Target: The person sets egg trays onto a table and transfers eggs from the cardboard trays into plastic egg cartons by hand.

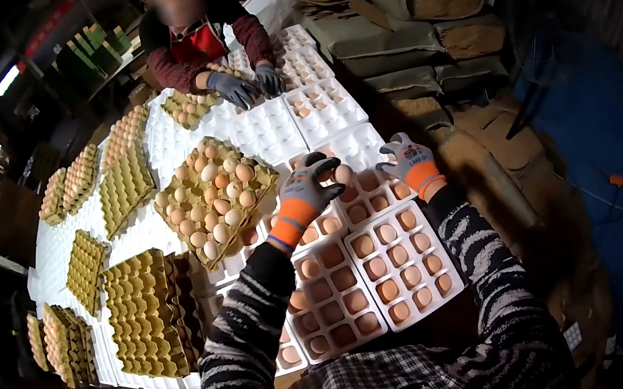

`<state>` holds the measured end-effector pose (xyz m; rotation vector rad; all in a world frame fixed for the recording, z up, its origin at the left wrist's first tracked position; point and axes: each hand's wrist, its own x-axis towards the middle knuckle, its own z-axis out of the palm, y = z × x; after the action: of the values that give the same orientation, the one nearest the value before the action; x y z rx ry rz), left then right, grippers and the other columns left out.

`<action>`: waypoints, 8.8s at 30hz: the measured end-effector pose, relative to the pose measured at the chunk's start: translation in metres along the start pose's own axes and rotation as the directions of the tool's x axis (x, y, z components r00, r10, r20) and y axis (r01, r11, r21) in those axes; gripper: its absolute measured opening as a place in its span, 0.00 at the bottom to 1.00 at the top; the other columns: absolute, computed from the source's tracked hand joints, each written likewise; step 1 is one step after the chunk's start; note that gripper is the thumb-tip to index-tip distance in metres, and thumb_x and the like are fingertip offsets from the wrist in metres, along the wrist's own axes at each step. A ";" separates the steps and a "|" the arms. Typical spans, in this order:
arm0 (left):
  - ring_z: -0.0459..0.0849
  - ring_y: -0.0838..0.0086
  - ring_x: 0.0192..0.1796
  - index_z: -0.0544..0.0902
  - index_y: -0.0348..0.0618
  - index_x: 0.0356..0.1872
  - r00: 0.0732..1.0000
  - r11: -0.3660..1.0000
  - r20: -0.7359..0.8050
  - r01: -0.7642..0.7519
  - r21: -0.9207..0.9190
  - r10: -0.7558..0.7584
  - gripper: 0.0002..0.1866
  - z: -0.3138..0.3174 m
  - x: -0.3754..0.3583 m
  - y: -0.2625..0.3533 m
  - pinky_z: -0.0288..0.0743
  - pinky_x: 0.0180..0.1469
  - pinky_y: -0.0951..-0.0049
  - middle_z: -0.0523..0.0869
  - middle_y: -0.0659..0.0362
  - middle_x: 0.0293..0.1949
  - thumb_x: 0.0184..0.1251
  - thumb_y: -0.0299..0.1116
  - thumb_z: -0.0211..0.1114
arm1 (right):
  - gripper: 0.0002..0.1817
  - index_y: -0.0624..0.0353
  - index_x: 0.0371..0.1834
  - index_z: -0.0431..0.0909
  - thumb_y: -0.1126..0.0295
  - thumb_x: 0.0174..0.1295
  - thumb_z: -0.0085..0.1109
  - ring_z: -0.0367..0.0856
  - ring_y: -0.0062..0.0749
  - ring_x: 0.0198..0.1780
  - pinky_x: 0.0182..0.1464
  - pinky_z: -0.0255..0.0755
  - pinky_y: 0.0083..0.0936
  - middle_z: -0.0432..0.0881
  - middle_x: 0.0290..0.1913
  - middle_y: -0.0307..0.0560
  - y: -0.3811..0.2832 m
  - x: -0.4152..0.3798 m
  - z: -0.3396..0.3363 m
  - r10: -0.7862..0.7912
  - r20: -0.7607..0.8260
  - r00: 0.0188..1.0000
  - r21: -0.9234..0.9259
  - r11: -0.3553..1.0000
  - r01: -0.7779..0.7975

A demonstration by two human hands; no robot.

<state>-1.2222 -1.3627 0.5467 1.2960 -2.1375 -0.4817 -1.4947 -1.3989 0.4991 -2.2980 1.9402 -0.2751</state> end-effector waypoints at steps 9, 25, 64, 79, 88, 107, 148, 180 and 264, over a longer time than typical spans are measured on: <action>0.84 0.52 0.55 0.84 0.54 0.58 0.994 0.997 0.105 0.027 0.076 -0.035 0.21 0.087 0.096 -0.051 0.78 0.58 0.59 0.83 0.53 0.56 0.61 0.33 0.68 | 0.18 0.45 0.55 0.84 0.53 0.67 0.60 0.82 0.48 0.57 0.56 0.79 0.41 0.82 0.56 0.51 -0.002 0.054 0.012 -0.115 -0.041 0.992 0.209 0.970 0.121; 0.80 0.50 0.58 0.82 0.46 0.53 0.854 0.962 -0.460 0.274 -0.001 -0.244 0.19 0.085 0.162 -0.096 0.74 0.61 0.56 0.82 0.49 0.52 0.58 0.28 0.63 | 0.22 0.53 0.63 0.79 0.74 0.65 0.53 0.78 0.57 0.61 0.63 0.74 0.40 0.80 0.62 0.55 -0.013 0.106 0.077 -0.028 -0.397 0.918 0.591 0.757 0.278; 0.74 0.48 0.68 0.66 0.62 0.77 0.482 0.197 -0.762 0.875 0.441 -0.433 0.49 -0.436 -0.384 -0.128 0.66 0.68 0.48 0.67 0.49 0.74 0.52 0.51 0.79 | 0.21 0.60 0.63 0.79 0.74 0.65 0.61 0.74 0.54 0.68 0.70 0.67 0.44 0.74 0.68 0.58 -0.357 -0.043 0.001 -0.624 -0.623 0.472 0.197 0.458 0.867; 0.59 0.52 0.79 0.63 0.66 0.79 0.712 0.443 -0.305 0.655 0.612 -0.632 0.51 -0.497 -0.418 -0.403 0.60 0.74 0.44 0.65 0.53 0.77 0.51 0.60 0.75 | 0.20 0.59 0.55 0.82 0.80 0.58 0.59 0.80 0.48 0.58 0.56 0.78 0.35 0.77 0.63 0.56 -0.416 -0.128 0.031 -0.504 -0.455 0.735 0.280 0.702 0.655; 0.72 0.58 0.71 0.77 0.64 0.69 0.834 0.503 -0.439 0.551 0.666 -0.332 0.33 -0.497 -0.419 -0.411 0.70 0.68 0.56 0.79 0.59 0.66 0.60 0.27 0.65 | 0.20 0.60 0.57 0.82 0.80 0.61 0.56 0.79 0.46 0.62 0.60 0.77 0.34 0.77 0.64 0.55 -0.408 -0.150 0.039 -0.387 -0.433 0.814 0.338 0.768 0.545; 0.78 0.58 0.56 0.81 0.48 0.60 0.978 0.962 0.158 -0.167 0.215 0.134 0.35 -0.284 -0.434 -0.113 0.68 0.61 0.58 0.82 0.56 0.56 0.48 0.46 0.78 | 0.23 0.56 0.55 0.79 0.55 0.63 0.67 0.82 0.45 0.45 0.45 0.79 0.37 0.79 0.54 0.49 -0.490 -0.247 0.021 -0.665 0.021 0.747 0.196 0.735 0.649; 0.78 0.47 0.57 0.89 0.54 0.43 0.961 0.882 0.029 0.241 0.406 -0.275 0.23 -0.292 -0.332 -0.111 0.76 0.58 0.54 0.77 0.51 0.62 0.39 0.40 0.80 | 0.22 0.58 0.68 0.74 0.61 0.76 0.55 0.86 0.29 0.40 0.31 0.78 0.22 0.84 0.50 0.47 -0.225 -0.106 0.003 -0.267 -0.027 0.963 0.987 0.144 0.068; 0.85 0.53 0.54 0.88 0.54 0.49 0.996 0.973 0.087 0.000 0.231 -0.021 0.18 0.034 0.193 -0.176 0.80 0.58 0.59 0.84 0.53 0.56 0.56 0.38 0.73 | 0.17 0.52 0.56 0.82 0.62 0.66 0.62 0.80 0.53 0.58 0.60 0.76 0.41 0.80 0.59 0.54 -0.013 0.243 0.086 0.011 -0.269 0.963 0.293 0.953 0.071; 0.85 0.55 0.53 0.85 0.62 0.54 0.956 0.855 0.208 0.074 0.513 -0.208 0.21 -0.321 -0.270 -0.195 0.79 0.53 0.58 0.81 0.54 0.57 0.59 0.49 0.71 | 0.24 0.45 0.57 0.85 0.51 0.57 0.71 0.87 0.38 0.43 0.45 0.80 0.33 0.85 0.50 0.52 -0.496 -0.041 -0.013 -0.480 0.134 0.867 0.287 0.856 0.430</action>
<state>-0.7874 -1.2147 0.5989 1.7686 -2.5008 -0.1525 -1.0263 -1.2741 0.6129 -2.4698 1.1673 -0.2944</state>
